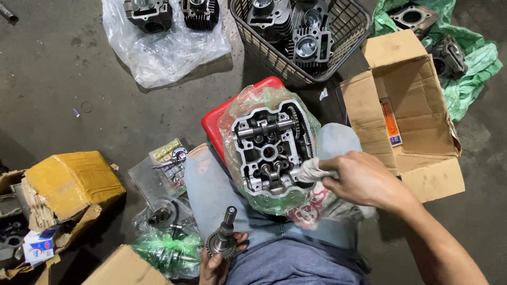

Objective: Repairing and assembling a motorcycle engine cylinder head by cleaning parts and installing components

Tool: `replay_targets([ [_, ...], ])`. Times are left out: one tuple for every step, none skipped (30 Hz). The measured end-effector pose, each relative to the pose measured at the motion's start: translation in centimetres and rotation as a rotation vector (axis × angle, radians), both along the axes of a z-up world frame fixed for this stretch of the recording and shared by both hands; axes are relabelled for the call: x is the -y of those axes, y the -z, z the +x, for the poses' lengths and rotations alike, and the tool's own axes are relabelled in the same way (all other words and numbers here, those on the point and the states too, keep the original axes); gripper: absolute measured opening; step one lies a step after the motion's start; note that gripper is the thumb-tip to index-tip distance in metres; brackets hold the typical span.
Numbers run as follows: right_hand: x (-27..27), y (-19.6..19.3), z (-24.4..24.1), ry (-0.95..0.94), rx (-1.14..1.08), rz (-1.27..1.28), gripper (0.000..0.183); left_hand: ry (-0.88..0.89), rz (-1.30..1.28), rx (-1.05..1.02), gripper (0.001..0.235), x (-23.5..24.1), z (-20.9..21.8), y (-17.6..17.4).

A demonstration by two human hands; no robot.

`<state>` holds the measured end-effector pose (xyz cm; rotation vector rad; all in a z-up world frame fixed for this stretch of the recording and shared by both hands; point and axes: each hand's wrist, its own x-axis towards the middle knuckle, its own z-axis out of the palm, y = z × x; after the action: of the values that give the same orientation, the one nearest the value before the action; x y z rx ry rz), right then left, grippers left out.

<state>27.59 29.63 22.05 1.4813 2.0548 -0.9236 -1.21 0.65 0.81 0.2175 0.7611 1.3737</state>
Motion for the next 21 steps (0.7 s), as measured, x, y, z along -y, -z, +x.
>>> replay_targets([
  [0.1, -0.4, 0.5, -0.027, 0.002, 0.033, 0.039, -0.002, 0.008, 0.0, 0.068, 0.1, 0.0, 0.1],
  [0.3, -0.7, 0.9, -0.053, 0.005, 0.066, 0.036, -0.005, 0.015, 0.001, 0.069, 0.1, 0.1, 0.2],
  [0.7, 0.3, 0.9, -0.053, 0.002, 0.064, 0.036, -0.004, 0.013, -0.002, 0.069, 0.1, 0.1, 0.2],
  [1.2, 1.4, 0.8, -0.137, -0.011, 0.072, 0.035, 0.001, 0.01, -0.003, 0.069, 0.0, 0.1, 0.2],
  [1.6, 2.3, 0.7, -0.221, -0.025, 0.082, 0.035, 0.006, 0.009, -0.006, 0.069, -0.1, 0.0, 0.1],
  [1.4, 2.6, 0.9, -0.221, -0.029, 0.081, 0.035, 0.006, 0.008, -0.01, 0.069, 0.0, 0.1, 0.0],
  [1.2, 2.8, 1.2, -0.138, -0.015, 0.073, 0.039, 0.013, 0.002, -0.023, 0.07, -0.1, 0.0, -0.1],
  [1.1, 3.0, 1.5, -0.054, -0.001, 0.064, 0.043, 0.021, -0.005, -0.036, 0.071, -0.2, -0.1, -0.1],
  [1.1, 2.2, 1.2, -0.057, -0.003, 0.068, 0.043, 0.018, 0.0, -0.038, 0.071, -0.5, 0.0, -0.4],
  [1.1, 1.5, 0.8, -0.069, 0.036, 0.056, 0.035, 0.021, -0.001, -0.058, 0.07, -0.7, 0.0, -0.7],
  [1.3, 0.7, 0.5, -0.074, 0.076, 0.039, 0.027, 0.03, -0.005, -0.076, 0.069, -0.8, 0.0, -1.0],
  [1.6, 1.6, 0.3, -0.071, 0.075, 0.039, 0.027, 0.033, -0.004, -0.076, 0.069, -0.7, -0.1, -0.9],
  [1.9, 2.4, 0.0, -0.132, 0.068, 0.18, 0.036, 0.03, 0.006, -0.059, 0.068, -0.6, -0.1, -0.7],
  [2.2, 3.2, -0.3, -0.194, 0.06, 0.32, 0.045, 0.027, 0.016, -0.041, 0.068, -0.5, -0.1, -0.5],
  [2.5, 3.5, -0.1, -0.194, 0.06, 0.319, 0.045, 0.027, 0.015, -0.041, 0.068, -0.4, -0.1, -0.8],
  [2.8, 3.8, 0.0, -0.206, -0.004, 0.311, 0.039, 0.028, 0.015, -0.048, 0.067, -0.4, -0.1, -1.1],
  [2.9, 4.0, 0.3, -0.221, -0.068, 0.307, 0.033, 0.024, 0.018, -0.054, 0.066, -0.5, 0.1, -1.4],
  [2.7, 3.2, 0.5, -0.226, -0.068, 0.309, 0.033, 0.02, 0.02, -0.054, 0.066, -0.4, 0.1, -1.1],
  [2.6, 2.5, 0.6, -0.222, -0.021, 0.217, 0.033, 0.015, -0.016, -0.044, 0.068, -0.3, 0.0, -0.8],
  [2.4, 1.8, 0.8, -0.217, 0.026, 0.125, 0.033, 0.01, -0.052, -0.034, 0.072, -0.3, 0.0, -0.5],
  [2.3, 2.6, 0.8, -0.218, 0.027, 0.126, 0.033, 0.01, -0.05, -0.033, 0.072, -0.3, 0.0, -0.4],
])
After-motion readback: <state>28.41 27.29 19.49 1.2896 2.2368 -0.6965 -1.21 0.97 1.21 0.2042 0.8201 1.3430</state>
